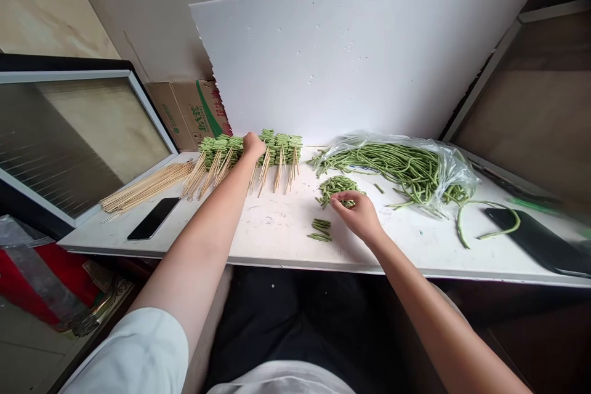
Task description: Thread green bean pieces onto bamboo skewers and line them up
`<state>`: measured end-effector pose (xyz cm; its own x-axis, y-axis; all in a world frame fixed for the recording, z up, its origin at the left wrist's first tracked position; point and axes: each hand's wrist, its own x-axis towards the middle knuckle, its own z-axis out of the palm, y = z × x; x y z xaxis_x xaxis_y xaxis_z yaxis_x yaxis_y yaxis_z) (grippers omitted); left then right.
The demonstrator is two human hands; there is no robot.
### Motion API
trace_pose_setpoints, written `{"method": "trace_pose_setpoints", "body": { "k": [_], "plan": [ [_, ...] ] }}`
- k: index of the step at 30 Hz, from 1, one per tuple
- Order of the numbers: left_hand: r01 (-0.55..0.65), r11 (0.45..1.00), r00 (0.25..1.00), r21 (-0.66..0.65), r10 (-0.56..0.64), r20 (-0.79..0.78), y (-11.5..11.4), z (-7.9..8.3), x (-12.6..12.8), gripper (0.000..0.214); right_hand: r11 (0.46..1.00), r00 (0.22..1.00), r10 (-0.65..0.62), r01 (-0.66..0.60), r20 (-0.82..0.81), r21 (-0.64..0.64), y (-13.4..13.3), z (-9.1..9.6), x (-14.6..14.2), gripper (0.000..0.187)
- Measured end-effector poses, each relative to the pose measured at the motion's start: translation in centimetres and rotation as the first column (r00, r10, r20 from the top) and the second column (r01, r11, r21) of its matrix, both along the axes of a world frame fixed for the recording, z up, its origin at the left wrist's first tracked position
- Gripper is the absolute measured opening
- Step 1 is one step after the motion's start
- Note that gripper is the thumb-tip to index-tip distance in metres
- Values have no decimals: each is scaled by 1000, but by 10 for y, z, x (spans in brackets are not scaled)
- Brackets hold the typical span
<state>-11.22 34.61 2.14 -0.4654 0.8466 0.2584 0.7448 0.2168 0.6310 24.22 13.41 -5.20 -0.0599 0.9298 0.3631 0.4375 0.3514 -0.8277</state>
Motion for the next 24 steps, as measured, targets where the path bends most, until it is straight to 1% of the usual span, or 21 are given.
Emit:
{"method": "trace_pose_setpoints", "body": {
  "k": [3, 8, 14, 19, 24],
  "plan": [
    [-39, 999, 999, -18, 38, -36, 2, -2, 9, 27, 1000, 1000, 8, -8, -7, -8, -1, 0, 0, 31],
    [-39, 998, 996, -39, 36, -81, 1, -6, 16, 28, 1000, 1000, 4, -5, -22, -17, 1, -1, 1, 30],
    [-31, 998, 994, -61, 24, -110, -3, -5, 20, 31, 1000, 1000, 3, -3, -1, -20, -1, 1, -1, 29],
    [-21, 998, 994, -66, 14, -109, -5, -6, 21, 28, 1000, 1000, 0, 0, -6, -15, -2, 3, -1, 28],
    [-10, 999, 997, -53, 6, -73, -7, -11, 20, 28, 1000, 1000, 9, -9, -11, -4, -3, 4, -1, 24]
  ]
}}
